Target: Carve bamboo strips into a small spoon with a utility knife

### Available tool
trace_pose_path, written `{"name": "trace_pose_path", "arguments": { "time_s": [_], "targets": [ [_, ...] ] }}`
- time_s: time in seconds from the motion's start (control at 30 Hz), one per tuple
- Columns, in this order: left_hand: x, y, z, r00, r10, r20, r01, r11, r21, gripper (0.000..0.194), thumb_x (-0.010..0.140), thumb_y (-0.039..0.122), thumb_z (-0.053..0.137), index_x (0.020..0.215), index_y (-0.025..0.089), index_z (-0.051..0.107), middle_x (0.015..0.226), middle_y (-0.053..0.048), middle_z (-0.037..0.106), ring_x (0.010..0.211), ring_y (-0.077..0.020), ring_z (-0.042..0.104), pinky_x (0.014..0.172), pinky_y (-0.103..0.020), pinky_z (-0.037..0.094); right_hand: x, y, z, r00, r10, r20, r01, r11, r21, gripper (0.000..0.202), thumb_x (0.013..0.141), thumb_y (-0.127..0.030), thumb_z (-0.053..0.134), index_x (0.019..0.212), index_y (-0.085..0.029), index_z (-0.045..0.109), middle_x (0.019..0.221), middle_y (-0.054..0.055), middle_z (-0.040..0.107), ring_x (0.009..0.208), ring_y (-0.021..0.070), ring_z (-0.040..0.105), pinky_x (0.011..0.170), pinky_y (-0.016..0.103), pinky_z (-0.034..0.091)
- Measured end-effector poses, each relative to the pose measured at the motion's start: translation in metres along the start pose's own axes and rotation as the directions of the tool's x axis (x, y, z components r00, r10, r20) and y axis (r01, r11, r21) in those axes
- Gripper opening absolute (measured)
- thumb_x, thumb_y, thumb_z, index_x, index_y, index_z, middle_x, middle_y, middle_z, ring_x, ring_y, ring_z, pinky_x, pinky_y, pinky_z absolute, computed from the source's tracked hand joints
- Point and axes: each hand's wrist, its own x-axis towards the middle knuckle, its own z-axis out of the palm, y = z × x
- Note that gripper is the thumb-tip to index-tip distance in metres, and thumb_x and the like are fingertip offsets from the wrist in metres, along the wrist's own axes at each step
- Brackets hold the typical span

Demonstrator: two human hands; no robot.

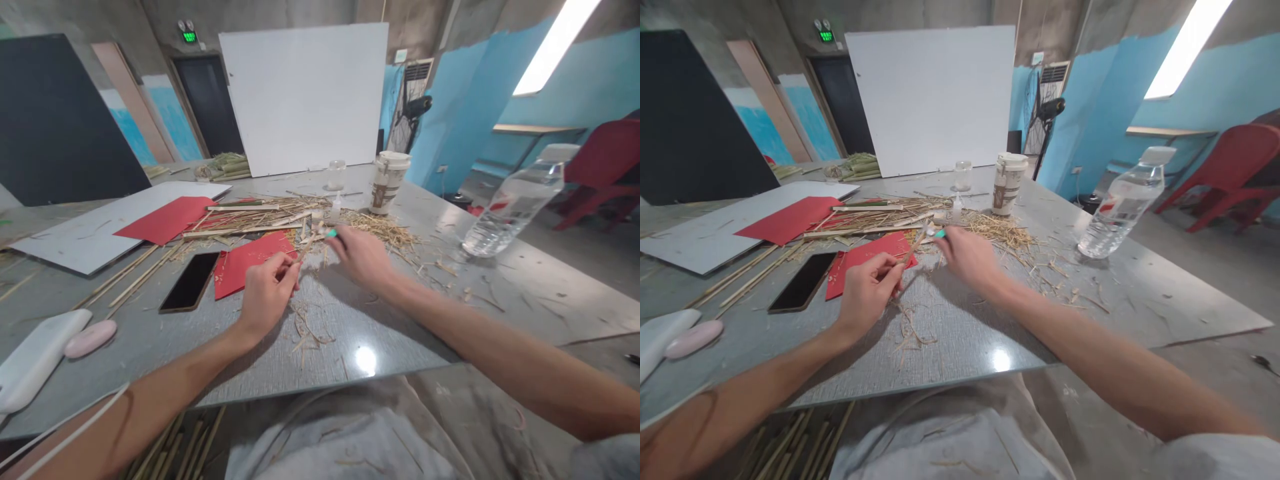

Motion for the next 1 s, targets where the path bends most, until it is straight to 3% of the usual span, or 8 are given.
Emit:
{"name": "trace_pose_path", "arguments": {
  "time_s": [0.13, 0.2, 0.27, 0.37, 0.53, 0.8, 1.0],
  "targets": [
    [-0.007, 0.010, 0.001, 0.999, -0.037, 0.026, 0.038, 0.997, -0.061, 0.025, 0.099, 0.033, 0.065, 0.077, 0.022, 0.064, 0.058, 0.003, 0.068, 0.050, -0.0132, 0.064, 0.052, -0.025, 0.050, 0.019, 0.051, -0.020, 0.977, 0.177, -0.120, -0.180, 0.984, -0.012, 0.060, 0.113, -0.067, 0.023, 0.087, -0.029, 0.062, 0.079, 0.011, 0.067, 0.073, 0.0286, 0.055, 0.064, 0.039, 0.029],
    [-0.006, 0.012, 0.002, 0.999, -0.051, 0.008, 0.051, 0.996, -0.074, 0.024, 0.098, 0.032, 0.066, 0.076, 0.022, 0.065, 0.057, 0.003, 0.067, 0.049, -0.0127, 0.062, 0.051, -0.024, 0.049, 0.020, 0.059, -0.027, 0.971, 0.185, -0.149, -0.186, 0.982, 0.002, 0.062, 0.112, -0.069, 0.018, 0.089, -0.030, 0.060, 0.081, 0.011, 0.066, 0.075, 0.0292, 0.055, 0.066, 0.040, 0.030],
    [-0.003, 0.011, 0.002, 0.998, -0.062, -0.015, 0.060, 0.995, -0.078, 0.023, 0.096, 0.031, 0.067, 0.075, 0.023, 0.065, 0.056, 0.003, 0.067, 0.048, -0.0125, 0.061, 0.050, -0.024, 0.048, 0.016, 0.049, -0.027, 0.981, 0.140, -0.134, -0.138, 0.990, 0.025, 0.058, 0.113, -0.067, 0.020, 0.088, -0.030, 0.058, 0.081, 0.010, 0.066, 0.074, 0.0287, 0.056, 0.066, 0.040, 0.032],
    [0.001, 0.006, 0.002, 0.996, -0.071, -0.051, 0.067, 0.995, -0.074, 0.022, 0.094, 0.031, 0.068, 0.073, 0.023, 0.065, 0.054, 0.004, 0.065, 0.047, -0.0124, 0.059, 0.049, -0.025, 0.047, 0.002, 0.014, -0.015, 0.999, 0.004, -0.039, -0.001, 0.997, 0.072, 0.048, 0.114, -0.060, 0.031, 0.087, -0.029, 0.056, 0.082, 0.007, 0.067, 0.073, 0.0258, 0.056, 0.067, 0.039, 0.035],
    [0.006, 0.001, 0.000, 0.993, -0.070, -0.090, 0.065, 0.996, -0.059, 0.022, 0.091, 0.028, 0.069, 0.070, 0.023, 0.064, 0.052, 0.004, 0.065, 0.046, -0.0117, 0.058, 0.049, -0.024, 0.046, -0.019, -0.032, 0.003, 0.979, -0.176, 0.102, 0.164, 0.979, 0.121, 0.039, 0.115, -0.052, 0.038, 0.097, -0.024, 0.060, 0.088, 0.006, 0.070, 0.075, 0.0219, 0.058, 0.067, 0.035, 0.032],
    [0.006, 0.004, 0.000, 0.993, -0.083, -0.081, 0.076, 0.993, -0.086, 0.016, 0.088, 0.021, 0.066, 0.072, 0.023, 0.065, 0.055, 0.004, 0.067, 0.047, -0.0120, 0.061, 0.051, -0.024, 0.050, -0.024, -0.037, 0.001, 0.962, -0.226, 0.156, 0.213, 0.972, 0.096, 0.040, 0.116, -0.050, 0.036, 0.103, -0.021, 0.061, 0.095, 0.009, 0.072, 0.078, 0.0212, 0.058, 0.065, 0.034, 0.027],
    [0.009, 0.000, 0.002, 0.996, -0.085, -0.036, 0.080, 0.989, -0.126, 0.020, 0.095, 0.030, 0.067, 0.076, 0.023, 0.065, 0.060, 0.002, 0.072, 0.051, -0.0139, 0.068, 0.054, -0.025, 0.056, -0.019, -0.032, -0.002, 0.968, -0.212, 0.136, 0.209, 0.977, 0.034, 0.040, 0.115, -0.050, 0.038, 0.104, -0.022, 0.063, 0.100, 0.011, 0.075, 0.081, 0.0234, 0.060, 0.063, 0.036, 0.021]
  ]
}}
